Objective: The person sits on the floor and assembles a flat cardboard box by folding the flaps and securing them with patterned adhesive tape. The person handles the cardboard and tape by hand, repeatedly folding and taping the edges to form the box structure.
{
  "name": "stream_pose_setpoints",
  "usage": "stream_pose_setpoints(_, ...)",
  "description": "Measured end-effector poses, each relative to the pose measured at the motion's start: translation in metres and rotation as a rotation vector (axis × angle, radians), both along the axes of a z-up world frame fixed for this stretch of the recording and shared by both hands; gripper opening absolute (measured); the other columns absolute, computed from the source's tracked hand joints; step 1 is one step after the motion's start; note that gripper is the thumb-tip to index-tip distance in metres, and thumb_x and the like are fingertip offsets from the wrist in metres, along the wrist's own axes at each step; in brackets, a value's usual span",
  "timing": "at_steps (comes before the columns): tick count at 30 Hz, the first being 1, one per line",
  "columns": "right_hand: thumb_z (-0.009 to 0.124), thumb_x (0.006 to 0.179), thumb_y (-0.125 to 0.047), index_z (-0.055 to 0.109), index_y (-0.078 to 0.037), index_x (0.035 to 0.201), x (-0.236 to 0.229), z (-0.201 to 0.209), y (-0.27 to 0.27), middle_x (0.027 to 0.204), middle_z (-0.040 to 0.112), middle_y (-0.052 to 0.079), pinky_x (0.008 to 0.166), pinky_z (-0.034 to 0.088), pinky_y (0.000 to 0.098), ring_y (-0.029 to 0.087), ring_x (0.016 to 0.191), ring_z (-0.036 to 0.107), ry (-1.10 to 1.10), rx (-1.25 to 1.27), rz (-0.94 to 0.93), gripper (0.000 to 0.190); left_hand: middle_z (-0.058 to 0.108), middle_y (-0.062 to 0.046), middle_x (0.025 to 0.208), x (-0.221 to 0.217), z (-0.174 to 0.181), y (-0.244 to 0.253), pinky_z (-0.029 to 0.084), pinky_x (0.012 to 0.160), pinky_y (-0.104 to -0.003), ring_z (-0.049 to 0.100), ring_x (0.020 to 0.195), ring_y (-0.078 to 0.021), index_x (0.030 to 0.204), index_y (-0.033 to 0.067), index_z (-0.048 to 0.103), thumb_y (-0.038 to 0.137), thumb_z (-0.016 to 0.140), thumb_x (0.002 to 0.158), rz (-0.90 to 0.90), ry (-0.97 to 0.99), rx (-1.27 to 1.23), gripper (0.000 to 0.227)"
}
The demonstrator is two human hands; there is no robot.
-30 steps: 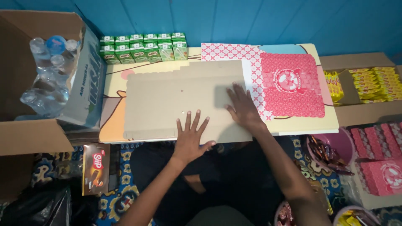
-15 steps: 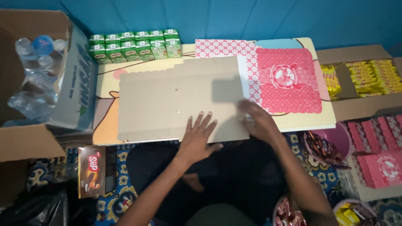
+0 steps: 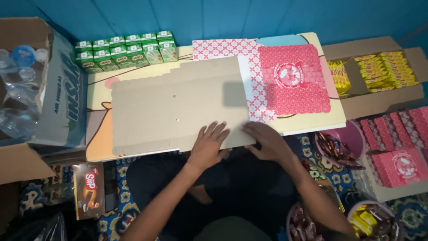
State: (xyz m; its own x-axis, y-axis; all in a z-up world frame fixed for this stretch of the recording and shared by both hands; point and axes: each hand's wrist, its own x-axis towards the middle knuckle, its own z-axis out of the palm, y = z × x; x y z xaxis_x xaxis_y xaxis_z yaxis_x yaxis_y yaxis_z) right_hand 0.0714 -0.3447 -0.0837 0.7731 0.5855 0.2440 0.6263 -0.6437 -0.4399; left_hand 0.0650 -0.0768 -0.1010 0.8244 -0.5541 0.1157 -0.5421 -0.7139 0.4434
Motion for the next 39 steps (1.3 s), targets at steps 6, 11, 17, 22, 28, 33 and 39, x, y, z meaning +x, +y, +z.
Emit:
stream_pose_setpoints(6,0.077,0.08,-0.023,0.063,-0.01,0.135,0.011,-0.002,-0.003,0.129,0.068,0.016,0.106,0.047,0.0452,0.033,0.123,0.062,0.061,0.002,-0.037,0.058,0.044,-0.013,0.157,-0.002,0.006,0.001,0.028,0.116,-0.057,0.036,0.146,-0.0358,0.142,0.0085,0.057,0.042,0.073,0.086,-0.006,-0.032,-0.019,0.067)
stream_pose_setpoints(11,0.075,0.083,-0.021,0.063,-0.014,0.138,0.023,-0.004,-0.005,0.123,0.071,0.014,0.103,0.049,0.0445,0.033,0.116,0.066,0.091,0.026,-0.066,0.057,0.046,-0.014,0.154,0.001,0.005,0.0,0.029,0.113,-0.058,0.038,0.143,-0.037,0.138,0.0068,0.058,0.044,0.072,0.088,-0.002,-0.056,-0.041,0.064)
stream_pose_setpoints(17,0.077,0.08,-0.022,0.062,-0.018,0.14,0.03,0.004,-0.002,0.113,0.074,0.01,0.1,0.052,0.0432,0.03,0.109,0.069,0.197,0.043,-0.126,0.061,0.053,-0.011,0.148,0.011,-0.003,-0.002,0.035,0.115,-0.054,0.045,0.14,-0.0339,0.133,0.009,0.062,0.039,0.07,0.092,0.018,-0.085,-0.091,0.052)
stream_pose_setpoints(22,0.085,0.069,-0.028,0.062,-0.013,0.136,0.028,0.014,0.001,0.126,0.069,0.013,0.104,0.048,0.045,0.033,0.118,0.064,0.081,0.055,0.0,0.072,0.045,-0.017,0.153,0.027,-0.001,-0.009,0.029,0.117,-0.06,0.039,0.144,-0.0373,0.141,0.0079,0.056,0.046,0.072,0.087,0.034,-0.113,-0.004,0.068)
stream_pose_setpoints(28,0.087,0.07,-0.038,0.063,-0.009,0.132,0.026,0.015,0.001,0.132,0.067,0.012,0.107,0.044,0.0472,0.034,0.125,0.06,0.12,0.109,0.009,0.072,0.021,-0.018,0.166,0.045,0.02,-0.015,0.012,0.116,-0.072,0.015,0.154,-0.0422,0.156,0.0141,0.038,0.067,0.073,0.073,0.067,-0.061,0.186,0.105)
stream_pose_setpoints(33,0.08,0.085,-0.031,0.065,-0.014,0.134,0.034,0.001,0.01,0.135,0.066,0.01,0.11,0.047,0.0454,0.032,0.129,0.06,0.1,0.098,-0.137,0.054,0.015,-0.016,0.168,0.047,0.009,-0.013,0.008,0.114,-0.077,0.007,0.154,-0.0439,0.159,0.0186,0.033,0.075,0.07,0.071,0.082,-0.033,0.206,0.11)
stream_pose_setpoints(39,0.075,0.09,-0.031,0.063,-0.01,0.136,0.066,0.001,0.032,0.148,0.054,0.017,0.114,0.043,0.0466,0.036,0.139,0.05,0.048,0.088,-0.228,0.052,0.017,-0.014,0.169,0.05,-0.001,-0.011,0.008,0.114,-0.079,0.008,0.156,-0.0442,0.158,0.0205,0.038,0.072,0.074,0.069,0.094,-0.069,0.089,0.109)
